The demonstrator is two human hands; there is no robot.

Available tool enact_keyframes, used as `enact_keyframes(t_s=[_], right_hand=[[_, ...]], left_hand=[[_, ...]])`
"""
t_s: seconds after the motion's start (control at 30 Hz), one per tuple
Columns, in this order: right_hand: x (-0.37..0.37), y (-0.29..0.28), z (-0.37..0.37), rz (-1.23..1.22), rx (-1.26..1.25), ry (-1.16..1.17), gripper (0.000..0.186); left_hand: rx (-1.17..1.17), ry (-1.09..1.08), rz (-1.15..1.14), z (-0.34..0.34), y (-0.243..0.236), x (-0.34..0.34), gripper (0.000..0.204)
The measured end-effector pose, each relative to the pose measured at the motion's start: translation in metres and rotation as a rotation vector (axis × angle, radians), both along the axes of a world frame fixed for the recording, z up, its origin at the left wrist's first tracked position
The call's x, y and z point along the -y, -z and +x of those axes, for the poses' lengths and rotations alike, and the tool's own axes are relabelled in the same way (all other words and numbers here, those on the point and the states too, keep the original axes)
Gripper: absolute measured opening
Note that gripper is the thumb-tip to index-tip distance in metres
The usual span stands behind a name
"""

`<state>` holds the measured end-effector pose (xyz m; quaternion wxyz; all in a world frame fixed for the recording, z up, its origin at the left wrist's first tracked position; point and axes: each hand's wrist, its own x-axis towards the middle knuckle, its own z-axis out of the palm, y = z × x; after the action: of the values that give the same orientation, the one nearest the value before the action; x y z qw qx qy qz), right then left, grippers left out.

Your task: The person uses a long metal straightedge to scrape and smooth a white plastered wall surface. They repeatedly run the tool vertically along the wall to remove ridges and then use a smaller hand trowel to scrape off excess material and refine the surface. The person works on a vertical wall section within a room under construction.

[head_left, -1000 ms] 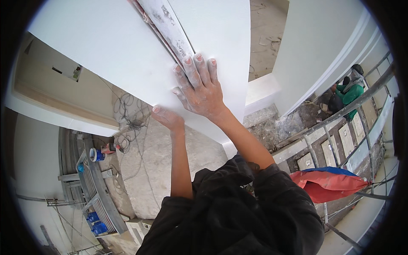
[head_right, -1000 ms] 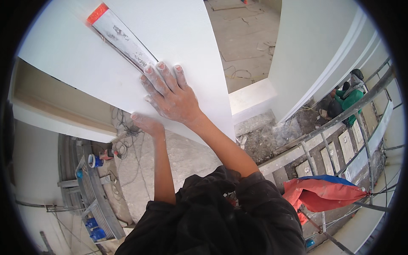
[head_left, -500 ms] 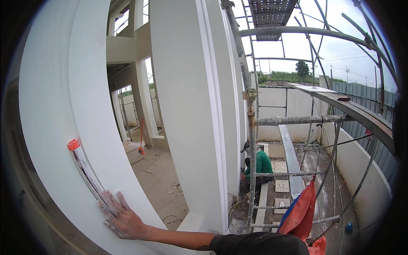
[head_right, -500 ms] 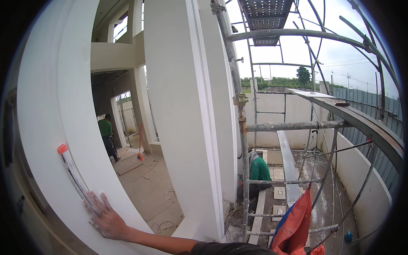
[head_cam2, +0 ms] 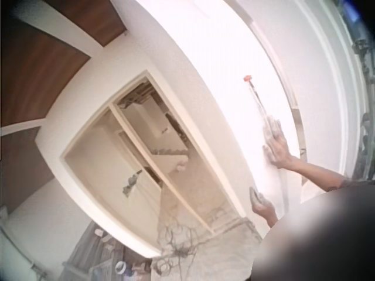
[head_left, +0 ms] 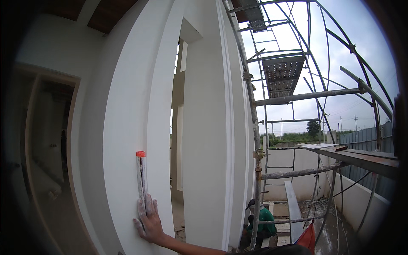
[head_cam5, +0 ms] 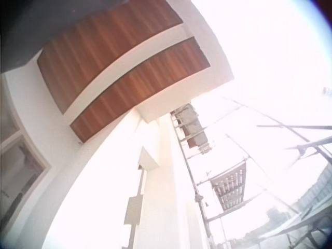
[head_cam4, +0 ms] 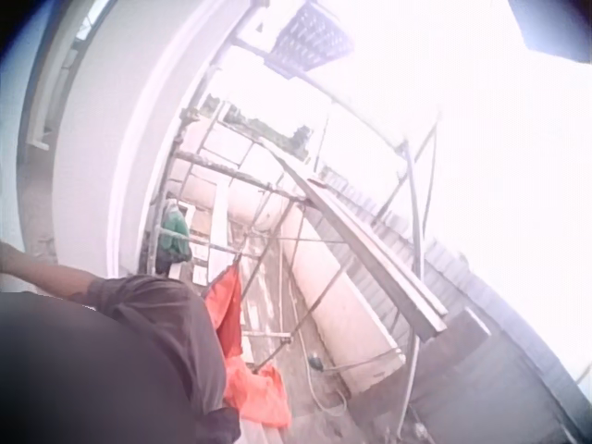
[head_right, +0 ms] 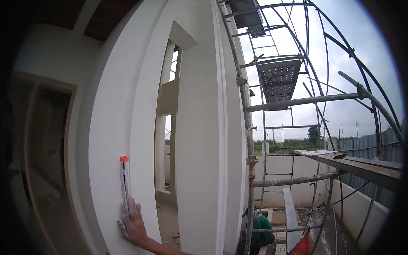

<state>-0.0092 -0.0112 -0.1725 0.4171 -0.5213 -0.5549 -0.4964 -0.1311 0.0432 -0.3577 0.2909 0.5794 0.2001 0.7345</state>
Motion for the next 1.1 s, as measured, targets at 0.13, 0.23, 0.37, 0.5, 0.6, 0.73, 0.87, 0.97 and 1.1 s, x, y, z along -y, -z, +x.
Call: enact_keyframes(t_s=[0.13, 0.23, 0.37, 0.5, 0.6, 0.73, 0.87, 0.97, 1.1], right_hand=[[-0.003, 0.001, -0.002, 0.016, -0.005, -0.027, 0.067], [-0.003, 0.000, -0.003, 0.020, -0.012, -0.024, 0.067], [-0.001, 0.000, -0.004, 0.020, -0.039, -0.018, 0.067], [-0.001, -0.001, -0.004, 0.029, -0.043, -0.024, 0.066], [-0.001, -0.001, -0.004, 0.035, -0.028, -0.010, 0.066], [0.001, 0.000, -0.006, 0.030, -0.036, -0.010, 0.067], [0.001, 0.000, -0.003, 0.027, -0.026, -0.022, 0.068], [0.001, 0.001, -0.001, 0.029, -0.012, -0.022, 0.068], [-0.001, 0.002, 0.001, 0.029, -0.009, -0.052, 0.068]], left_hand=[[-0.022, 0.052, -0.058, -0.009, 0.006, 0.001, 0.038], [-0.037, 0.079, -0.087, -0.014, 0.000, 0.005, 0.037], [-0.057, 0.109, -0.181, -0.015, -0.006, 0.015, 0.037], [-0.060, 0.082, -0.181, -0.022, -0.016, 0.025, 0.036], [-0.067, 0.114, -0.149, -0.031, -0.017, 0.027, 0.035], [-0.017, 0.132, -0.125, -0.032, -0.008, 0.024, 0.033], [0.019, 0.159, -0.126, -0.036, -0.004, 0.023, 0.031], [0.018, 0.137, -0.113, -0.038, 0.008, 0.015, 0.030], [-0.064, 0.060, -0.106, -0.049, 0.006, 0.015, 0.031]])
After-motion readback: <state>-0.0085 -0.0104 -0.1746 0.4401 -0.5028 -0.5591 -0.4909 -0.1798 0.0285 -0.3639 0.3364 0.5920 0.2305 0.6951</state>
